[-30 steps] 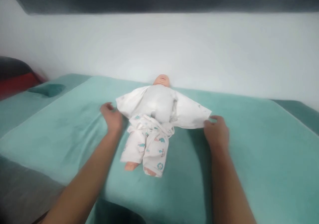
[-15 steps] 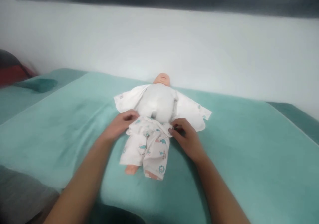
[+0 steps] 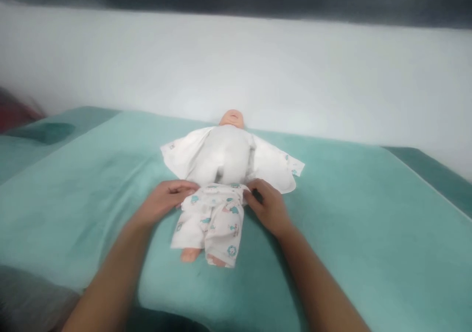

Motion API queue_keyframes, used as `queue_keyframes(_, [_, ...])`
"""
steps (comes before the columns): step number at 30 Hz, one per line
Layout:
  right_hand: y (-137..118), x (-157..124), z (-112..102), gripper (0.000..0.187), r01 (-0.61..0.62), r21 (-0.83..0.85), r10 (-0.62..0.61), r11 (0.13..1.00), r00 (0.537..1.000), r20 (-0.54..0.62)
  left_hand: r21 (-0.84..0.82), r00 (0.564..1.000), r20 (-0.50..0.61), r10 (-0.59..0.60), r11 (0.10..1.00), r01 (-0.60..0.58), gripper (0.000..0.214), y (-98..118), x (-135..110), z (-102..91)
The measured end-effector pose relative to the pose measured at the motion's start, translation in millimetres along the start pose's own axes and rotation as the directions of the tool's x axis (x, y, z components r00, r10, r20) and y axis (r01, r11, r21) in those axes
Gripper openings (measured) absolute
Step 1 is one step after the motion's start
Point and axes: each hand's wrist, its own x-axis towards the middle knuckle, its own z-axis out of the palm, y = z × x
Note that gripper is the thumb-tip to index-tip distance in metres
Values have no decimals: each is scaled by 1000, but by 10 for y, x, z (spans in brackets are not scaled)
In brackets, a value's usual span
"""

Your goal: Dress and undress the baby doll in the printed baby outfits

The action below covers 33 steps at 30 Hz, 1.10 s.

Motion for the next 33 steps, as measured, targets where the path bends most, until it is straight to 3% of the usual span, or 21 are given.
queue_keyframes(3, [0, 95, 26, 12, -71, -36, 67, 997, 994, -89, 51, 998, 67, 11, 999, -14, 30, 1, -10, -30])
queue_keyframes(7, [-32, 414, 76, 8, -91, -96, 66, 991, 969, -238, 134, 992, 27, 125, 983, -127, 23, -10, 13, -40])
queue_keyframes(12, [13, 619, 209, 20, -13, -144, -22, 990, 970, -240, 85, 948, -206, 242, 970, -229, 21, -79, 152, 32])
queue_keyframes(16, [39, 622, 176, 25, -46, -159, 16, 986, 983, -184, 19, 917, -344, 201, 978, -207, 18, -20, 458, 88])
queue_keyframes(20, [26, 899, 33, 26, -149, -233, 117, 961, 983, -144, 267, 847, -475, 240, 956, -122, 16, 134, 947, 24])
queue_keyframes(22, [67, 1096, 18, 26, -246, -174, 219, 953, 962, -161, 314, 831, -494, 257, 943, -105, 16, 177, 1199, -21])
queue_keyframes(25, [216, 1284, 103, 22, -360, 9, 356, 933, 917, -181, 199, 861, -475, 183, 975, -97, 18, 147, 1445, -52])
queue_keyframes(28, [383, 1289, 203, 22, -392, 57, 396, 918, 900, -183, -14, 904, -419, 80, 995, -95, 24, 68, 1466, -72])
queue_keyframes(31, [485, 1230, 207, 21, -414, 1, 406, 910, 890, -208, -188, 974, -228, -14, 982, -30, 23, 47, 1347, -153])
queue_keyframes(33, [521, 1207, 168, 20, -434, 20, 430, 901, 883, -189, -162, 997, -74, -39, 986, 26, 17, 73, 1249, -240])
